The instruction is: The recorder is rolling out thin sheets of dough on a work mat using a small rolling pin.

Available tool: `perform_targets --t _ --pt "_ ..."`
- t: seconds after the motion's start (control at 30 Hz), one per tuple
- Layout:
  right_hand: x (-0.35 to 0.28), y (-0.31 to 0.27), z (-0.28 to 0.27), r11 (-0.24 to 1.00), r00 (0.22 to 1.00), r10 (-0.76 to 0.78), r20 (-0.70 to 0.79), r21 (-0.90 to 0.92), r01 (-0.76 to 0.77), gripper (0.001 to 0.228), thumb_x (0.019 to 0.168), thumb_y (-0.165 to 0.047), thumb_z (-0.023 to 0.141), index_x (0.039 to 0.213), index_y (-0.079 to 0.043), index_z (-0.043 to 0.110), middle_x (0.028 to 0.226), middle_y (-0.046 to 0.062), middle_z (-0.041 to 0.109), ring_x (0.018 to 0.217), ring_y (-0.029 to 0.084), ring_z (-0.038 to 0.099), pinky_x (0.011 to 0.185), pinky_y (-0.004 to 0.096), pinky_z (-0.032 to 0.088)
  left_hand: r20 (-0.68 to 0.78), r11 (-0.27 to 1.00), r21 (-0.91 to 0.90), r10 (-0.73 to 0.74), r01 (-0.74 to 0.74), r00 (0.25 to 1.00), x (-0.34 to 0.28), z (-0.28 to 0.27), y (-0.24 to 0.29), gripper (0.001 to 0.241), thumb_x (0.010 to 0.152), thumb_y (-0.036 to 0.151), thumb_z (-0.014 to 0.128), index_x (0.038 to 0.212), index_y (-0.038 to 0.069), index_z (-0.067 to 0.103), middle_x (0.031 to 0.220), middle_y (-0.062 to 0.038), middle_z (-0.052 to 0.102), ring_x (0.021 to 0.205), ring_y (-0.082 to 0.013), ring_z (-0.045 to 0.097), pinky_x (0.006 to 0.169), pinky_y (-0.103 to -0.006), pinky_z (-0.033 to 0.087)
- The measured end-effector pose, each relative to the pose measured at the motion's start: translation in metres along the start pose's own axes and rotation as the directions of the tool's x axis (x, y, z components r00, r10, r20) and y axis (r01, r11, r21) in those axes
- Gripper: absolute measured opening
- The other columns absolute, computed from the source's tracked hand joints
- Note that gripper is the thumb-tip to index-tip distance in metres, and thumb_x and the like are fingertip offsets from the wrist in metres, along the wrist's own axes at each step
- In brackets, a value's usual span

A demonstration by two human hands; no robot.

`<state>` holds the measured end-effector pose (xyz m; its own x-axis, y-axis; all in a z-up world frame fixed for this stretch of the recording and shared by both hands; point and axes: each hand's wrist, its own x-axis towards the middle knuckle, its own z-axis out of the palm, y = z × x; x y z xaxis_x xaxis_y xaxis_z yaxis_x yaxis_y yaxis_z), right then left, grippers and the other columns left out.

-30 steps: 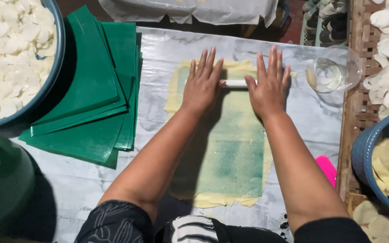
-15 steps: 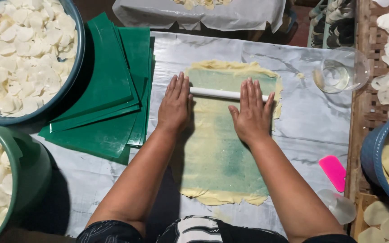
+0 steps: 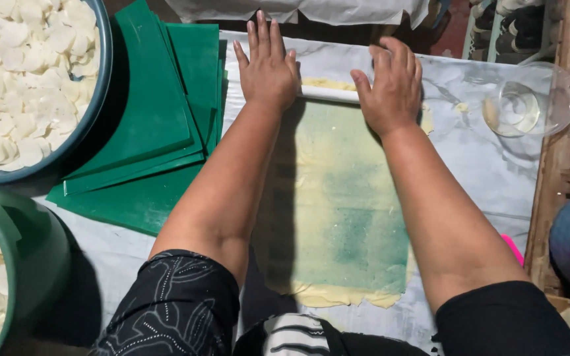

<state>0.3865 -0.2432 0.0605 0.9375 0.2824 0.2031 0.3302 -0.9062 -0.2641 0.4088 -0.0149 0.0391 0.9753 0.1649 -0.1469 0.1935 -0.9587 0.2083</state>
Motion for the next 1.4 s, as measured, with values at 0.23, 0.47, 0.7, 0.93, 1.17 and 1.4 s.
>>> perform_targets --t 0.23,0.47,0.7,0.93,1.17,1.4 --pt "-0.051 0.022 -0.001 0.939 0.929 -0.345 -0.131 -0.064 0.339 0.027 0.096 -0.016 0.075 0.122 -0.017 0.067 0.11 0.005 0.06 0.099 0.031 0.055 0.085 0.044 0.038 -0.098 0.999 -0.042 0.019 -0.023 0.995 -0.006 0.017 -0.012 0.067 0.11 0.04 0.036 0.168 0.01 0.019 0.172 -0.01 -0.001 0.16 -0.0278 -0.002 0.127 -0.0585 -0.007" --pt "-0.119 -0.022 -0.031 0.944 0.937 -0.33 -0.116 -0.07 0.323 0.023 0.1 -0.006 0.069 0.123 -0.007 0.066 0.106 0.007 0.06 0.099 0.027 0.055 0.09 0.036 0.043 -0.315 0.983 0.016 0.181 -0.185 0.932 -0.09 0.008 -0.034 0.065 0.109 0.034 0.047 0.164 0.002 0.032 0.171 -0.018 0.01 0.159 -0.0351 0.007 0.128 -0.0597 0.004" --pt "-0.149 -0.047 -0.009 0.982 0.98 -0.188 -0.059 -0.02 0.187 0.054 0.104 -0.033 0.055 0.151 -0.008 0.051 0.148 0.022 0.043 0.129 0.04 0.047 0.099 0.055 0.038 -0.136 0.981 -0.102 0.153 -0.167 0.979 -0.13 0.02 -0.041 0.066 0.11 0.028 0.039 0.166 0.004 0.015 0.173 -0.021 0.005 0.161 -0.0379 0.004 0.13 -0.0553 0.003" --pt "-0.06 -0.058 -0.02 0.967 0.928 0.244 0.28 -0.147 -0.21 0.073 0.108 -0.051 0.032 0.17 -0.02 0.01 0.17 0.014 -0.012 0.158 0.03 -0.012 0.124 0.065 0.0 0.005 0.996 0.089 -0.029 0.029 1.0 -0.072 -0.006 -0.018 0.068 0.113 0.04 0.028 0.169 0.008 0.004 0.172 -0.011 -0.011 0.16 -0.0275 -0.01 0.129 -0.0532 -0.003" --pt "-0.133 -0.06 -0.002 0.976 0.967 0.152 0.204 -0.187 -0.114 0.076 0.108 -0.056 0.025 0.166 -0.006 0.023 0.173 0.015 0.002 0.159 0.03 0.0 0.125 0.053 0.002 -0.172 0.99 0.059 0.138 -0.129 0.975 -0.137 0.03 -0.043 0.067 0.103 0.037 0.033 0.166 0.015 0.027 0.173 -0.01 0.009 0.16 -0.0296 0.004 0.126 -0.0592 -0.005" --pt "-0.137 -0.052 -0.016 0.989 0.968 0.143 0.205 -0.003 -0.146 0.073 0.11 -0.053 0.023 0.162 -0.003 0.028 0.17 0.023 0.015 0.158 0.037 0.005 0.118 0.066 -0.008 -0.15 0.977 0.022 0.211 -0.21 0.966 -0.151 0.009 -0.051 0.066 0.106 0.042 0.034 0.163 0.01 0.032 0.173 -0.012 0.012 0.159 -0.03 0.005 0.121 -0.0691 -0.007"
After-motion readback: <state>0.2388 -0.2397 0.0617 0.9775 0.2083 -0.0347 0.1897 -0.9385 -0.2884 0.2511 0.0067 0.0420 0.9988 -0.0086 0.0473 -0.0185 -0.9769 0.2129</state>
